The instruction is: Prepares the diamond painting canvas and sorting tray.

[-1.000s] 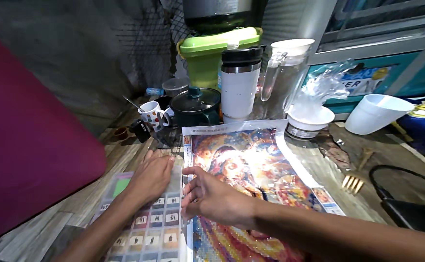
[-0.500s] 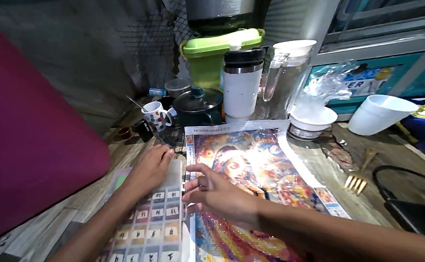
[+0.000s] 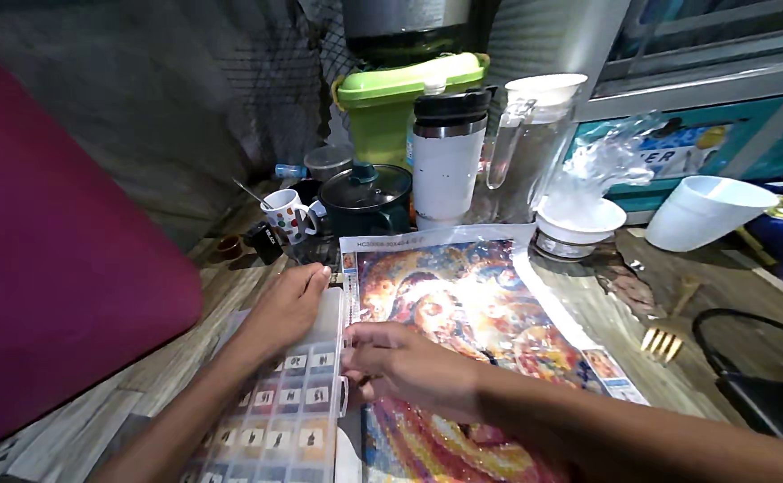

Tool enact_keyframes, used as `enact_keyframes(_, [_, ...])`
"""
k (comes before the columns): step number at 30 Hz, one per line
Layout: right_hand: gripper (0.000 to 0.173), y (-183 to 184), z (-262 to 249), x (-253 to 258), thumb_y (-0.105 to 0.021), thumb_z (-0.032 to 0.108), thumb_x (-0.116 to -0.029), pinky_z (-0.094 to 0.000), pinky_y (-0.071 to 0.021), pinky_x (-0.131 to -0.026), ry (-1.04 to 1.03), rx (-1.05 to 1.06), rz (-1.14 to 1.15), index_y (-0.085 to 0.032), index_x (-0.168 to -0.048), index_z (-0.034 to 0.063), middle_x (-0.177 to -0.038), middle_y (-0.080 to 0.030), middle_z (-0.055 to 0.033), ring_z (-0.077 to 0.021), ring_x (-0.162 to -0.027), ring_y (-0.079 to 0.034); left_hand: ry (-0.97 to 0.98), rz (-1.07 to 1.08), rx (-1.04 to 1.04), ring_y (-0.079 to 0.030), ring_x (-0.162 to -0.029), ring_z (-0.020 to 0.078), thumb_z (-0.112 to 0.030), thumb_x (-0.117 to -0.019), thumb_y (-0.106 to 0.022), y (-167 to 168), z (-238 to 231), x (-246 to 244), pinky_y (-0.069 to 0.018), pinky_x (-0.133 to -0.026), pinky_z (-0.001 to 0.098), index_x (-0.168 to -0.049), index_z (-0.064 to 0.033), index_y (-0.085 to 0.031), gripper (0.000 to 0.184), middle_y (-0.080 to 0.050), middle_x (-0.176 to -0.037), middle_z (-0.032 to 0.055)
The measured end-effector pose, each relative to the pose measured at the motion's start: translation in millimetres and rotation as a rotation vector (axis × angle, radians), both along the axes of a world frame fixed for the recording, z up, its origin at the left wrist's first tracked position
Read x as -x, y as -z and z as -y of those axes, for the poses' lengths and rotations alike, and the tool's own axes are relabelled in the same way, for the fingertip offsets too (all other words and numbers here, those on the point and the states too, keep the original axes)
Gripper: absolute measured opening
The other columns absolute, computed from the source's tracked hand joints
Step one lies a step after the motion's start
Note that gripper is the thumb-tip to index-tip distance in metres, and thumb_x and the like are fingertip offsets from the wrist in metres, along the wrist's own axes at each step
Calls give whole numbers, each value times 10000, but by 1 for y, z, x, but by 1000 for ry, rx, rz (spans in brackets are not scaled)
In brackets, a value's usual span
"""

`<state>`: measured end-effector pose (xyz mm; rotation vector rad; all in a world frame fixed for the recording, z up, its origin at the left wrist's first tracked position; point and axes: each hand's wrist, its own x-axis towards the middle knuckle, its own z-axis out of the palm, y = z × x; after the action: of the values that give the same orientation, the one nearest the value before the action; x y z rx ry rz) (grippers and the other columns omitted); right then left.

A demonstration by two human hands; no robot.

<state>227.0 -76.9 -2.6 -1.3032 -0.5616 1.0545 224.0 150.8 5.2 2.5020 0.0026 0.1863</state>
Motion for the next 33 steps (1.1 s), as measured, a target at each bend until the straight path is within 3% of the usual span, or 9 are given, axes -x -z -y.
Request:
enact_keyframes(3, [245,3,2,0,-524,148,-1074,-358,-604,-905,-9,-20,24,-564,-1284,29,-1124,-679,-84,-162,-1011,-705,11,15,19,-558,-582,163,-423,-1103,-351,0,1,0,-472,-506,366,-855,-158,-615,449,-557,-675,13])
enact_keyframes(7, [250,4,2,0,-552,74,-1049,-364,-615,-885,-24,-4,59,-533,-1293,19,-1066,-700,-72,-161,-961,-724,43,59,91,-525,-548,146,-391,-1098,-403,0,3,3,-433,-469,316,-829,-152,-602,411,-537,-658,10])
enact_keyframes(12, [339,7,-4,2,-549,65,-1029,-333,-623,-833,8,64,118,-531,-1366,94,-1111,-706,-69,-154,-949,-726,132,16,147,-535,-555,157,-421,-1096,-395,-3,15,-2,-449,-472,320,-841,-149,-619,434,-543,-667,21])
enact_keyframes(18, [350,2,7,-6,-328,133,-1123,-376,-621,-854,168,-19,-106,-394,-1463,88,-1120,-664,-138,-213,-927,-730,116,-35,52,-532,-560,152,-468,-1094,-352,2,21,-1,-441,-485,333,-802,-169,-629,502,-539,-652,7])
enact_keyframes(22, [344,4,9,-15,-406,261,-1125,-393,-631,-807,184,-29,-61,-488,-1419,103,-1085,-683,-150,-235,-886,-736,145,-34,35,-581,-591,147,-476,-1099,-307,1,22,1,-488,-517,350,-794,-171,-629,538,-579,-664,3])
enact_keyframes(26, [289,2,9,-16,-453,181,-1108,-363,-635,-774,174,10,-20,-508,-1378,95,-1064,-705,-119,-216,-846,-742,139,-25,94,-561,-573,162,-460,-1103,-319,-1,24,3,-468,-499,350,-797,-148,-623,532,-564,-660,19])
enact_keyframes(30, [262,1,7,-16,-490,122,-1090,-356,-646,-744,217,77,26,-526,-1344,66,-1014,-724,-121,-217,-793,-752,134,-12,39,-569,-607,156,-467,-1099,-327,6,24,1,-477,-553,386,-814,-181,-640,511,-565,-665,-6])
enact_keyframes(32, [278,4,7,-20,-531,118,-1074,-381,-656,-733,238,129,157,-527,-1348,73,-1048,-723,-116,-225,-800,-757,105,-16,-26,-582,-641,165,-469,-1095,-343,9,21,-4,-483,-583,421,-841,-190,-653,489,-572,-686,-3])
enact_keyframes(33, [301,6,9,-23,-560,160,-1066,-372,-664,-722,233,186,326,-529,-1362,116,-1103,-724,-70,-198,-810,-761,85,-21,-70,-595,-673,176,-487,-1089,-342,13,16,-7,-494,-607,451,-865,-194,-663,489,-579,-708,1])
